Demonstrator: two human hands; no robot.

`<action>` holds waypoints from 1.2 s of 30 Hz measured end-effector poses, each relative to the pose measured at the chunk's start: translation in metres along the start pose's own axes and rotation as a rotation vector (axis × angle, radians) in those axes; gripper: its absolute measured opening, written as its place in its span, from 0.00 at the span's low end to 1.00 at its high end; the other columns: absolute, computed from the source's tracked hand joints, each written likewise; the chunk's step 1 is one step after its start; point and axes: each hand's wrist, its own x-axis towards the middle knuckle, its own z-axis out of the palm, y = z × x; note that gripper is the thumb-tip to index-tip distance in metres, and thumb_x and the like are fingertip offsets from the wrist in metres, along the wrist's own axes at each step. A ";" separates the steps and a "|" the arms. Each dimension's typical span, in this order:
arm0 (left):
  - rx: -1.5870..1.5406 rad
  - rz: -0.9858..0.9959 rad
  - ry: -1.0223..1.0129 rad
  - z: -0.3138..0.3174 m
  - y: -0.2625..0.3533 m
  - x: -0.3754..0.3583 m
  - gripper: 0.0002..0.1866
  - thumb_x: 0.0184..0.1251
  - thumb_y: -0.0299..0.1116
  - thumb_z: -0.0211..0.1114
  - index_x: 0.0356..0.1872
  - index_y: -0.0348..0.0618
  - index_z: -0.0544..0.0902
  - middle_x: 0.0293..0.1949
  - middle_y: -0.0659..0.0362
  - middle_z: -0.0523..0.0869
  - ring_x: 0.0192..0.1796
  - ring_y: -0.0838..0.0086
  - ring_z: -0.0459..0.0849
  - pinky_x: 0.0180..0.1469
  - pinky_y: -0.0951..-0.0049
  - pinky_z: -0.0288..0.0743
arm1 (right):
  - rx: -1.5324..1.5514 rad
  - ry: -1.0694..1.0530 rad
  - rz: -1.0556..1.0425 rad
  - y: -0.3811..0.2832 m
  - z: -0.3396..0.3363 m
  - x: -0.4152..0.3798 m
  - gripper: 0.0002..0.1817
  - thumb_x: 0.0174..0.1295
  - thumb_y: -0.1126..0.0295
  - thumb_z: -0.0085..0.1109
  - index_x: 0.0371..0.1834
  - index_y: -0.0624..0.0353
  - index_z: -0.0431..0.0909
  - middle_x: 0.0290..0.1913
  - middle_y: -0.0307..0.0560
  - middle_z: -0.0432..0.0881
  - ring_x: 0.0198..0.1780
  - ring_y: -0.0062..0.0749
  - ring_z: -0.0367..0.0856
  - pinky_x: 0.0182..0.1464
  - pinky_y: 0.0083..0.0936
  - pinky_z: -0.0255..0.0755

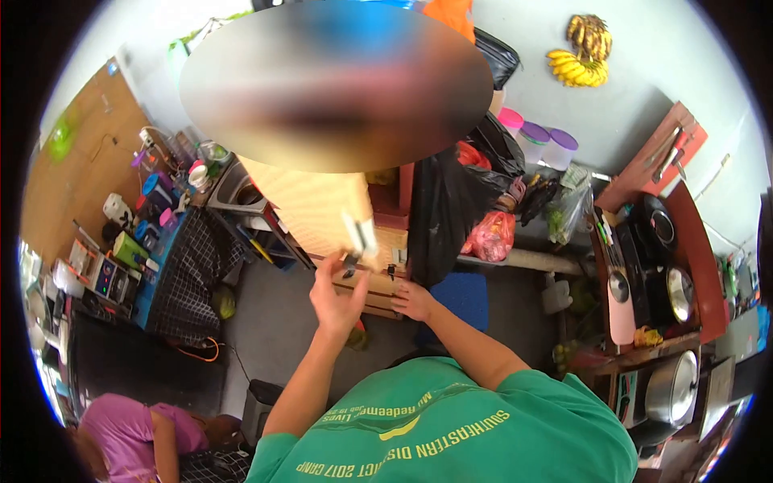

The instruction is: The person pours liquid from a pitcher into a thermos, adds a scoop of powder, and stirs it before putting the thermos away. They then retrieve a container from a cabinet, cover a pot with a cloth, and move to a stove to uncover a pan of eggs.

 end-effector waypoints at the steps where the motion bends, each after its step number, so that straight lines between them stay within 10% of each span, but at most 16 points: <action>1: 0.031 0.060 -0.039 0.014 -0.004 0.014 0.29 0.53 0.29 0.80 0.56 0.36 0.78 0.45 0.49 0.87 0.44 0.61 0.88 0.47 0.66 0.82 | -0.044 -0.098 0.050 0.008 -0.019 -0.003 0.39 0.61 0.54 0.69 0.71 0.60 0.65 0.73 0.49 0.64 0.73 0.52 0.64 0.75 0.47 0.61; 6: 0.046 0.183 -0.036 0.082 -0.017 0.059 0.21 0.52 0.27 0.79 0.46 0.37 0.81 0.42 0.48 0.85 0.45 0.52 0.85 0.48 0.60 0.80 | -0.449 0.043 0.085 0.043 -0.132 -0.055 0.32 0.62 0.51 0.69 0.64 0.59 0.74 0.66 0.52 0.76 0.66 0.44 0.75 0.65 0.44 0.74; 10: 0.038 0.163 -0.028 0.101 -0.018 0.066 0.19 0.52 0.28 0.79 0.44 0.37 0.81 0.38 0.50 0.82 0.39 0.56 0.81 0.43 0.61 0.75 | -0.856 0.560 -0.154 0.072 -0.256 -0.116 0.18 0.59 0.57 0.73 0.45 0.57 0.87 0.37 0.47 0.87 0.36 0.32 0.85 0.31 0.32 0.80; 17: 0.095 -0.044 -0.071 0.109 -0.011 0.037 0.29 0.66 0.30 0.73 0.64 0.28 0.73 0.51 0.48 0.82 0.51 0.64 0.82 0.58 0.65 0.77 | -0.270 0.806 0.104 0.153 -0.427 -0.250 0.20 0.55 0.56 0.71 0.46 0.56 0.88 0.43 0.49 0.89 0.42 0.40 0.87 0.46 0.35 0.80; 19: 0.060 -0.105 -0.066 0.114 -0.001 0.014 0.30 0.68 0.32 0.71 0.67 0.29 0.71 0.48 0.47 0.84 0.48 0.63 0.83 0.59 0.64 0.77 | -1.458 0.603 -0.169 0.190 -0.472 -0.279 0.20 0.56 0.56 0.71 0.47 0.57 0.88 0.43 0.53 0.88 0.43 0.46 0.87 0.47 0.35 0.79; 22: 0.093 -0.094 0.060 0.133 0.031 -0.021 0.21 0.71 0.28 0.66 0.62 0.32 0.75 0.55 0.50 0.81 0.48 0.62 0.82 0.54 0.63 0.77 | -1.526 0.672 -0.122 0.240 -0.532 -0.312 0.20 0.60 0.54 0.67 0.47 0.57 0.88 0.42 0.56 0.88 0.46 0.49 0.87 0.48 0.38 0.79; 25: 0.061 -0.076 0.109 0.175 0.068 -0.052 0.18 0.70 0.25 0.65 0.59 0.32 0.78 0.54 0.50 0.83 0.48 0.64 0.83 0.53 0.67 0.77 | -0.621 0.828 0.170 0.255 -0.567 -0.352 0.22 0.65 0.50 0.61 0.47 0.57 0.88 0.43 0.56 0.87 0.46 0.50 0.87 0.48 0.40 0.79; 29: -0.020 0.049 -0.033 0.274 0.132 -0.095 0.10 0.69 0.24 0.65 0.48 0.32 0.84 0.41 0.54 0.87 0.41 0.71 0.84 0.45 0.72 0.78 | -0.269 0.807 0.335 0.227 -0.603 -0.431 0.16 0.62 0.59 0.67 0.43 0.61 0.87 0.39 0.52 0.87 0.36 0.38 0.83 0.37 0.36 0.78; 32: -0.200 -0.136 -0.327 0.350 0.177 -0.129 0.09 0.68 0.26 0.68 0.46 0.34 0.85 0.34 0.57 0.88 0.35 0.74 0.85 0.41 0.74 0.80 | -0.471 0.932 0.341 0.213 -0.657 -0.455 0.18 0.66 0.55 0.62 0.45 0.60 0.88 0.39 0.54 0.87 0.40 0.47 0.85 0.45 0.39 0.79; 36: -0.400 -0.135 -0.537 0.440 0.217 -0.164 0.07 0.67 0.26 0.68 0.43 0.33 0.84 0.33 0.55 0.87 0.37 0.74 0.88 0.42 0.74 0.80 | 0.184 1.161 0.006 0.175 -0.673 -0.479 0.16 0.66 0.61 0.61 0.52 0.57 0.84 0.45 0.48 0.84 0.41 0.40 0.82 0.46 0.40 0.78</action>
